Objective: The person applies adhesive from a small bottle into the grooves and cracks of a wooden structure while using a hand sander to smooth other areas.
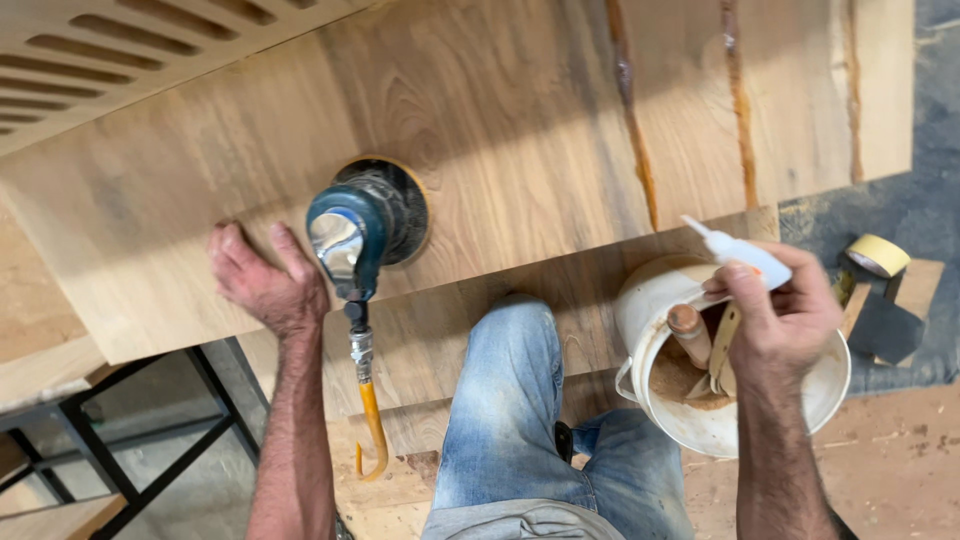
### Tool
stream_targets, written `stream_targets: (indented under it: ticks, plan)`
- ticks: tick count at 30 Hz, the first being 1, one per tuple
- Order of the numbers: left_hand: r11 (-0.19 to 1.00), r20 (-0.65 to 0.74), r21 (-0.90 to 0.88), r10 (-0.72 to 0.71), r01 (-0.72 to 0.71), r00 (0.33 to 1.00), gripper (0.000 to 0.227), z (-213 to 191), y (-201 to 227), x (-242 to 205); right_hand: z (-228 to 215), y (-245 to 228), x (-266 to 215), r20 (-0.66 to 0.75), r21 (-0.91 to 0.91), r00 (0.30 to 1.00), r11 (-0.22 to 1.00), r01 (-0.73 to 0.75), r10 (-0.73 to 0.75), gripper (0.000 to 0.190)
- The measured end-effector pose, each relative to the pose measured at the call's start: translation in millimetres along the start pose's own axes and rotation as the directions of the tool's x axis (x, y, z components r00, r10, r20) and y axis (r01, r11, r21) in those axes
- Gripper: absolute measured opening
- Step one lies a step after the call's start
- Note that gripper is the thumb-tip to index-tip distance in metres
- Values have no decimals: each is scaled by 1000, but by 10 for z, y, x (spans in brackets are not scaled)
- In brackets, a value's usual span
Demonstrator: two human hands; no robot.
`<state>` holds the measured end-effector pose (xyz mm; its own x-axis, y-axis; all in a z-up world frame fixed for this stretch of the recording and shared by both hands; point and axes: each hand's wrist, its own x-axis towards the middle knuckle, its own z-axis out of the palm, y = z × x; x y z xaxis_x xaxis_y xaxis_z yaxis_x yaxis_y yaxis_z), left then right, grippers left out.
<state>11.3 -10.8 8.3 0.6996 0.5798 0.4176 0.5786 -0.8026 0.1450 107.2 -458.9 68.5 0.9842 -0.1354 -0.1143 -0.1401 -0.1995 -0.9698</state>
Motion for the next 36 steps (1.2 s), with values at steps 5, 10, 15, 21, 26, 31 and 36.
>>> stream_targets:
  ticks: [5,10,15,21,26,31,36]
  plan:
    - [999,-22,-27,-32,31,999,45,-3,-9,-3,246,-209,265,35,163,997,984,-74,69,27]
    - [998,12,-22,-55,55,998,45,-38,12,10,522,-297,397,187,206,977,969,-137,98,24]
    - [998,36,-29,-53,54,998,47,-13,-28,-4,664,-208,472,246,141,969,989,-37,1,31]
    - [998,41,-43,-52,53,998,46,-35,-13,12,740,-291,481,299,-40,945,988,149,-131,27]
    - [999,52,-36,-39,41,998,47,-19,-33,-4,757,-284,702,463,-320,782,744,587,-418,23]
    - [999,43,-34,-28,29,999,46,-15,-34,-11,855,-126,922,589,-426,635,475,770,-500,29]
    - [998,47,-57,-24,27,999,46,-27,-30,2,1033,-201,964,592,-433,621,447,783,-514,21]
